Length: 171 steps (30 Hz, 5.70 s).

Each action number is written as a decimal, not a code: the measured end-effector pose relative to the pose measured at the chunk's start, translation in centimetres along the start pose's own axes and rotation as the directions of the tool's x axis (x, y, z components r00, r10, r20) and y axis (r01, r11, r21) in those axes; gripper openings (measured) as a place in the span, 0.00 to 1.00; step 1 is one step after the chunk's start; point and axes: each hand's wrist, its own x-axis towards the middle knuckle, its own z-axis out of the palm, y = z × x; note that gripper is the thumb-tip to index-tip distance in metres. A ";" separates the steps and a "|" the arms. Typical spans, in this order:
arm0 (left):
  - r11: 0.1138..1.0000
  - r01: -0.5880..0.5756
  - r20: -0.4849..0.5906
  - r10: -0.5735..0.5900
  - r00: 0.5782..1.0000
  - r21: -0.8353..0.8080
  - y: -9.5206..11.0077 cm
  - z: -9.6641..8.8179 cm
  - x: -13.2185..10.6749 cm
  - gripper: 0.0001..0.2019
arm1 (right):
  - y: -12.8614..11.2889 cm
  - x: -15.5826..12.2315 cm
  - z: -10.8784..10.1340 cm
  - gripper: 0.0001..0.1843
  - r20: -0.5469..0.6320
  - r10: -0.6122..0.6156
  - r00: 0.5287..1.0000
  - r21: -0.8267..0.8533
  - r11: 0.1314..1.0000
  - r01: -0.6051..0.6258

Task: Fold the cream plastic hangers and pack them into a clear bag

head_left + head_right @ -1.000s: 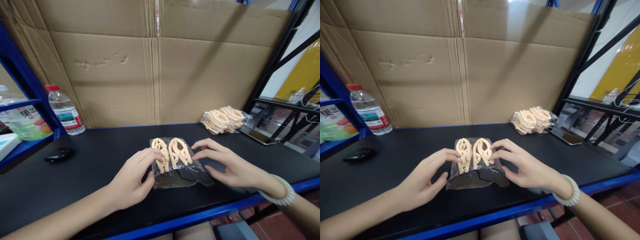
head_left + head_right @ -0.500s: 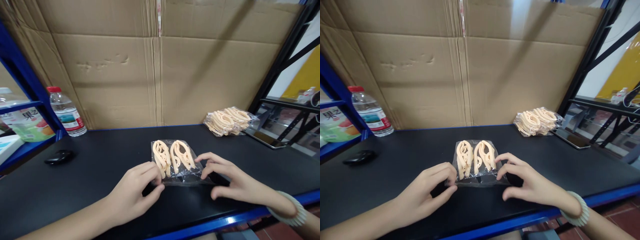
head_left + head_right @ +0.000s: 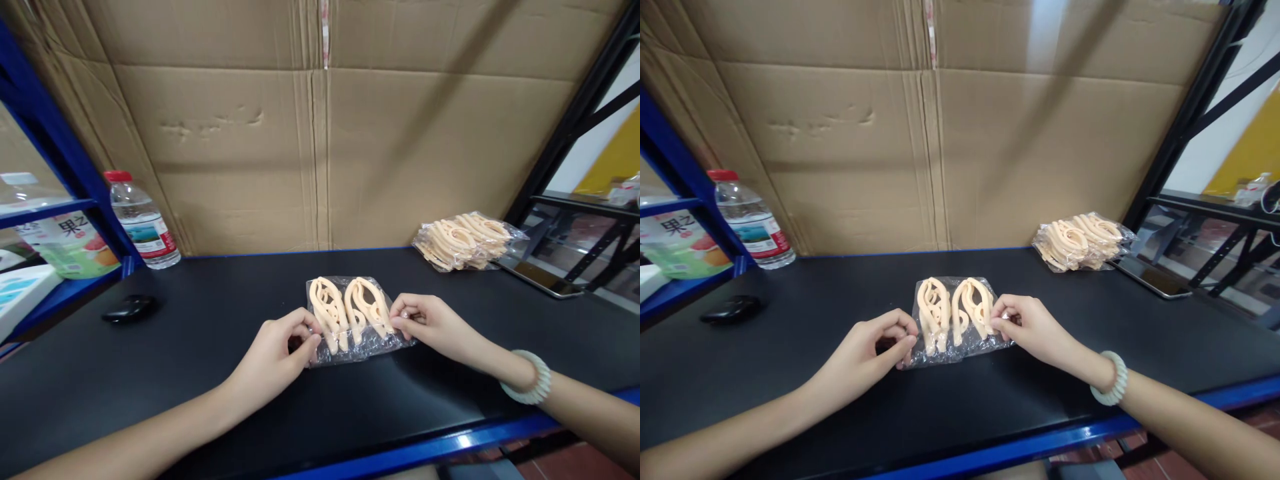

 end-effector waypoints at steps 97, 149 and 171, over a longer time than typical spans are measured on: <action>0.514 -0.629 0.550 0.320 0.771 0.583 -1.7 -2.2 9.8 0.34 | 9.9 6.6 -6.6 0.14 -0.253 -0.387 0.887 -0.538 0.818 0.203; 0.523 0.141 -0.057 -0.173 0.983 0.841 -7.3 -13.2 4.2 0.31 | 11.3 9.9 -6.1 0.09 -0.098 -0.448 0.889 -0.672 0.688 0.273; 0.425 0.523 -0.482 -0.209 0.851 0.739 -7.9 -12.1 9.3 0.32 | 10.3 9.7 -6.2 0.09 -0.100 -0.436 0.894 -0.674 0.691 0.261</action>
